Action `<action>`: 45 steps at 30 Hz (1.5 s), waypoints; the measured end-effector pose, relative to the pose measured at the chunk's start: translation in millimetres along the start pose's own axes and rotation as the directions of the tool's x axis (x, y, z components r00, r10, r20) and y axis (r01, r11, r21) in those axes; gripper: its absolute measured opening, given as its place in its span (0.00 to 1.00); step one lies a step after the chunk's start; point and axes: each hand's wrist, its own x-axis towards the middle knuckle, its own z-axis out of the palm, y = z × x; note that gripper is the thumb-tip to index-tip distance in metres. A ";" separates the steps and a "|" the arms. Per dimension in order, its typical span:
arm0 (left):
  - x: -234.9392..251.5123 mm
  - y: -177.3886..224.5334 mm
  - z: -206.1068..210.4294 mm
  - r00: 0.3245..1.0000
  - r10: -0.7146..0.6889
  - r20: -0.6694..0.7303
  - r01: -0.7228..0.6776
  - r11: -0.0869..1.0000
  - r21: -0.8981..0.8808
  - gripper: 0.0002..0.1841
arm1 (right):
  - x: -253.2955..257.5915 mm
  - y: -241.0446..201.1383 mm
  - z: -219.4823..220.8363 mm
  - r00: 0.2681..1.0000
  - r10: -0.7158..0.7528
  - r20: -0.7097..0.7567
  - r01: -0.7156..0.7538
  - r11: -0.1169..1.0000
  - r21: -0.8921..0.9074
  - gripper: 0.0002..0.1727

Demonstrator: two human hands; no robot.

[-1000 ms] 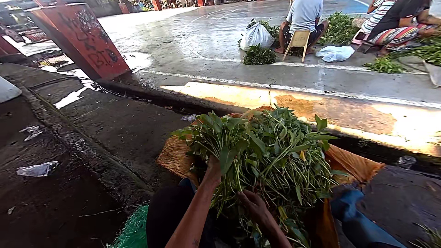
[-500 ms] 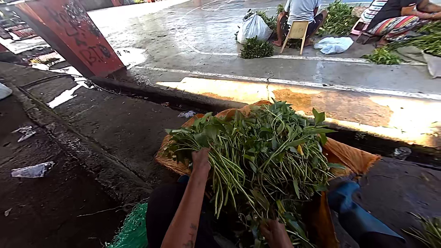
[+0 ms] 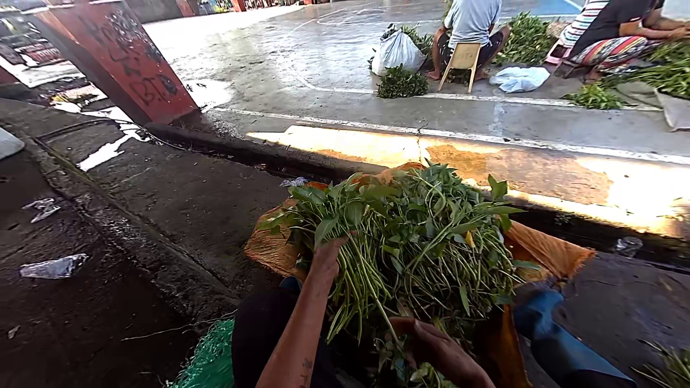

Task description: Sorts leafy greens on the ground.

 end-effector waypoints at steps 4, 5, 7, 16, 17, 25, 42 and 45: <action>2.0 -1.8 -0.6 0.993 -0.104 0.047 0.109 0.987 -0.119 0.10 | -5.9 6.5 24.5 0.977 -0.133 0.166 0.068 0.934 0.350 0.21; 2.0 -2.8 0.0 0.991 -0.120 0.051 0.125 0.985 -0.118 0.09 | -8.1 10.7 27.7 0.968 -0.194 0.160 0.104 0.887 0.449 0.19; 2.5 -6.9 2.1 0.988 -0.145 0.050 0.150 0.984 -0.100 0.10 | -12.8 16.7 33.4 0.955 -0.276 0.110 0.149 0.765 0.626 0.17; 0.7 -22.0 10.7 0.996 -0.061 -0.070 0.067 0.995 0.080 0.22 | -47.3 6.3 7.9 0.795 -0.120 -0.594 -0.326 0.742 -0.586 0.19; -1.7 -27.9 13.8 0.997 -0.058 -0.056 0.064 0.992 0.110 0.22 | -45.1 4.3 6.6 0.799 -0.153 -0.582 -0.330 0.697 -0.637 0.22; -20.7 -56.3 23.5 0.943 -0.298 0.146 0.281 0.951 0.129 0.32 | -17.9 -15.8 31.3 0.878 -0.087 -0.471 -0.363 0.521 -0.772 0.16; -41.2 -75.7 31.3 0.915 -0.294 0.277 0.257 0.953 0.160 0.30 | -3.0 -18.1 35.0 0.747 -0.355 -0.563 -0.363 0.492 -0.791 0.21; -63.1 -77.6 27.4 0.906 -0.300 0.299 0.233 0.942 0.241 0.33 | 22.2 -51.6 36.4 0.642 -0.484 -0.595 -0.282 0.573 -0.770 0.21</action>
